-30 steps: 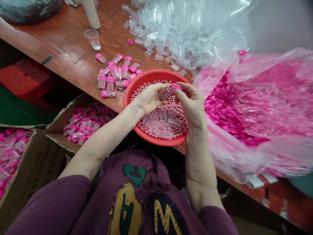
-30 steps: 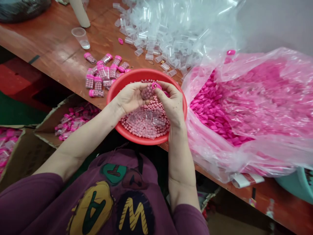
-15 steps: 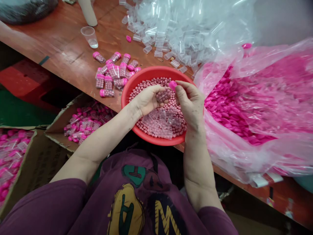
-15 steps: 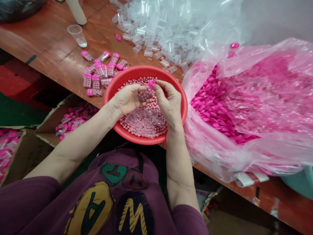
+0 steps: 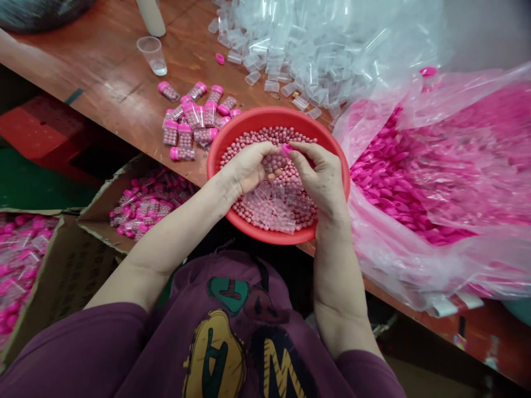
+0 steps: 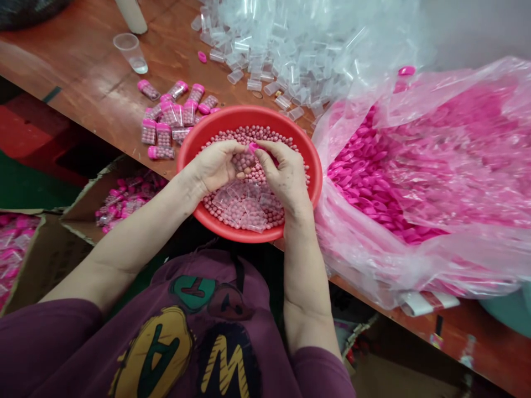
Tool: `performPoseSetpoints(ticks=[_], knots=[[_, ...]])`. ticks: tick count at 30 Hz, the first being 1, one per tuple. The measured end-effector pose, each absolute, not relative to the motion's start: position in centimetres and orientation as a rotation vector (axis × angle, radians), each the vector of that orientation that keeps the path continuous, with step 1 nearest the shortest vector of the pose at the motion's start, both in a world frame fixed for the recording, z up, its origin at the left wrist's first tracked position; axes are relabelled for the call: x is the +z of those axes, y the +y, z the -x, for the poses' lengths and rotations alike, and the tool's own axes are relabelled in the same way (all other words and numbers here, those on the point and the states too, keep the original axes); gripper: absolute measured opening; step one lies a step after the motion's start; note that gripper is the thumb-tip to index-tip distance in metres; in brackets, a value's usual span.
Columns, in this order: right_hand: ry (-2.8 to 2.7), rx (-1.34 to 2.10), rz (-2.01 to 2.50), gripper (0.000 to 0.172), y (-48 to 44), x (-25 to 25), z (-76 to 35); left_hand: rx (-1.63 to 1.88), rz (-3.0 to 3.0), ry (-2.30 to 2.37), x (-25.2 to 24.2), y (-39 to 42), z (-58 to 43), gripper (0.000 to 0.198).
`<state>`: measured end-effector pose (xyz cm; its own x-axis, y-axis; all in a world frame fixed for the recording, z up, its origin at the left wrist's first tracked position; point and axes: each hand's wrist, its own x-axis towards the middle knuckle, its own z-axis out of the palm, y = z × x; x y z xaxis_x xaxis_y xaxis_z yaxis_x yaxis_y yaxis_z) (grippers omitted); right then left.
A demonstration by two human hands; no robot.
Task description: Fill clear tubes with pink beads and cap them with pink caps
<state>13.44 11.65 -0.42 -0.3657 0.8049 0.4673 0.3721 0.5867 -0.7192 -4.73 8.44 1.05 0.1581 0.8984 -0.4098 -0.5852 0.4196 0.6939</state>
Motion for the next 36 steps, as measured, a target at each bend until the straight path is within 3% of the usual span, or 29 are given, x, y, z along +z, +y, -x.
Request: performPoseSetpoints(ticks=[8,15,23,36], knots=[[-1.926,0.431,1.046,0.037,11.8,-0.4,-13.9,1.133,-0.446,0.932,0.9,8.7,5.0,0.005],[-1.856,0.589,1.005,0.037,11.8,-1.0,-13.1,1.117,-0.410,0.860,1.9,8.3,4.6,0.018],[-1.791,0.711,1.015,0.042,11.5,-0.9,-13.0,1.115,-0.535,0.750,1.4,7.5,4.1,0.012],[-2.145,0.331,0.931,0.053,10.2,0.4,-12.9,1.221,-0.587,0.866,1.8,7.1,3.6,0.028]])
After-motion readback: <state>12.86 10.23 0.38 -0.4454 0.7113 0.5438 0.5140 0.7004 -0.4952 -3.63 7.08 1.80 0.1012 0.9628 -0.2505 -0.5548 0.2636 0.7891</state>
